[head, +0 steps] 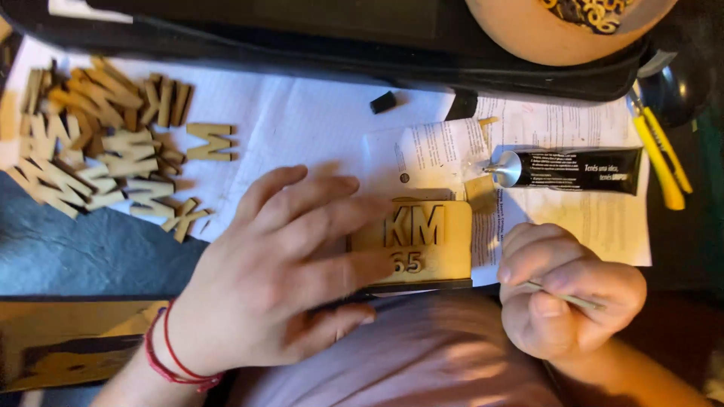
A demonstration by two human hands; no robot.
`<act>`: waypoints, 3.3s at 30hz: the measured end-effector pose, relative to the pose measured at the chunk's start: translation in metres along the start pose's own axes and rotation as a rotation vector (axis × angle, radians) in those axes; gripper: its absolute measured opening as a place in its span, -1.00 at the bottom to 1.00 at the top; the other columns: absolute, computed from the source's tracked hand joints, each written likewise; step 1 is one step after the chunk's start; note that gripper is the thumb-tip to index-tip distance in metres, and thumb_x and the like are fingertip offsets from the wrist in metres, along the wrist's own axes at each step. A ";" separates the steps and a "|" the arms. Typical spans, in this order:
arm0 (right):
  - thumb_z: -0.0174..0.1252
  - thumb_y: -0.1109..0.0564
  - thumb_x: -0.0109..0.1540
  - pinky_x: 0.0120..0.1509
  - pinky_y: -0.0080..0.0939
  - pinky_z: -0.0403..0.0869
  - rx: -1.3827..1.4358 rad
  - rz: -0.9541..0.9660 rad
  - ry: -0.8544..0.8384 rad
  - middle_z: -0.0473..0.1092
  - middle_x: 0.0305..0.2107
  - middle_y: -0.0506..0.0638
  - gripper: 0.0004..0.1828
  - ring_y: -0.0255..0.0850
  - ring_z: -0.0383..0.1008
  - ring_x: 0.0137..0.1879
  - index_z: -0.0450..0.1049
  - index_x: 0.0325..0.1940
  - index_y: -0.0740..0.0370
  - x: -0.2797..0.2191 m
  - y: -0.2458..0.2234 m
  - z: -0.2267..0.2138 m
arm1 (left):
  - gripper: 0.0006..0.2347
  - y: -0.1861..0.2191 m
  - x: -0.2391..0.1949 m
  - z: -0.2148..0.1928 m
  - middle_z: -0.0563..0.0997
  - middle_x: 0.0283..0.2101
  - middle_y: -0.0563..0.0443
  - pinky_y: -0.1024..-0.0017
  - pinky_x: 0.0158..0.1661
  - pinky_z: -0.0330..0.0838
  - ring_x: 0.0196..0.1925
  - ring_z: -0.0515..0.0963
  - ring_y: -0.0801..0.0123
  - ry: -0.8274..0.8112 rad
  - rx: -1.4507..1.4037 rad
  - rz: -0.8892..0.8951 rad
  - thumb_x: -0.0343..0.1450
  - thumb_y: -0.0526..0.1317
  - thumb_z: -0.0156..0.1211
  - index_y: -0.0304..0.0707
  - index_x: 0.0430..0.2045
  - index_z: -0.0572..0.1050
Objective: Applying glue to small wooden numbers and precisely placing them onto a wooden plaque to assemble a sign.
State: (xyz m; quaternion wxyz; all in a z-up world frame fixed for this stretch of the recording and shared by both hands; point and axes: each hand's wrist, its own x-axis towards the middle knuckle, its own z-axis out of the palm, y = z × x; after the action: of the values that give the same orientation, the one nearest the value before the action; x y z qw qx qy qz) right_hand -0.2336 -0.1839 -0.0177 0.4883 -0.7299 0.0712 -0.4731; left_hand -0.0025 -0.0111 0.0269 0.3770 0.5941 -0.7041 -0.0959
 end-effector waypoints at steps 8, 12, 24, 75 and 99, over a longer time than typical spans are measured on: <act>-0.05 0.11 0.30 -0.22 -0.08 0.46 0.029 0.167 -0.316 0.40 -0.47 0.16 -0.86 -0.12 0.41 -0.43 0.18 -0.17 0.21 0.012 -0.009 -0.019 | -0.75 0.007 0.006 0.010 0.56 0.02 0.15 0.08 0.07 0.30 0.03 0.50 0.24 0.014 0.183 0.130 0.51 0.03 0.04 0.01 -0.18 0.62; -0.04 0.11 0.26 -0.21 -0.11 0.46 0.023 0.248 -0.346 0.37 -0.55 0.11 -0.85 -0.13 0.39 -0.47 0.17 -0.27 0.22 0.019 -0.011 -0.021 | -0.74 0.005 0.008 0.011 0.59 -0.01 0.22 0.06 0.06 0.32 0.01 0.52 0.25 0.010 0.159 0.140 0.50 0.03 0.06 -0.02 -0.16 0.62; -0.03 0.11 0.23 -0.22 -0.13 0.50 0.017 0.281 -0.444 0.45 -0.52 0.07 -0.86 -0.16 0.42 -0.47 0.23 -0.27 0.23 0.026 -0.010 -0.023 | -0.76 0.000 0.008 0.011 0.62 0.00 0.26 0.11 0.08 0.28 0.03 0.54 0.29 -0.026 0.122 0.113 0.51 0.02 0.04 0.02 -0.13 0.60; -0.01 0.11 0.17 -0.32 -0.19 0.49 -0.017 0.319 -0.458 0.43 -0.56 0.06 -0.83 -0.19 0.41 -0.53 0.26 -0.43 0.26 0.034 -0.012 -0.018 | -0.72 0.000 0.012 0.014 0.52 -0.05 0.21 0.20 -0.01 0.34 -0.02 0.47 0.32 -0.002 0.219 0.046 0.50 0.13 -0.09 0.25 -0.17 0.59; -0.03 0.09 0.18 -0.35 -0.21 0.47 -0.030 0.318 -0.478 0.43 -0.58 0.02 -0.79 -0.19 0.38 -0.55 0.25 -0.49 0.23 0.039 -0.012 -0.015 | -0.57 0.001 0.007 0.020 0.40 0.26 0.11 0.04 0.21 0.18 0.29 0.36 0.20 -0.170 0.235 -0.001 0.50 0.29 -0.23 0.35 0.12 0.47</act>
State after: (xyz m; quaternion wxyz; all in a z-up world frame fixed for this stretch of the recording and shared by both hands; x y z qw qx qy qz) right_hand -0.2283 -0.2097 0.0175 0.5485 -0.8074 0.0747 -0.2041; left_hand -0.0163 -0.0230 0.0165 0.2440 0.6241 -0.7396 -0.0629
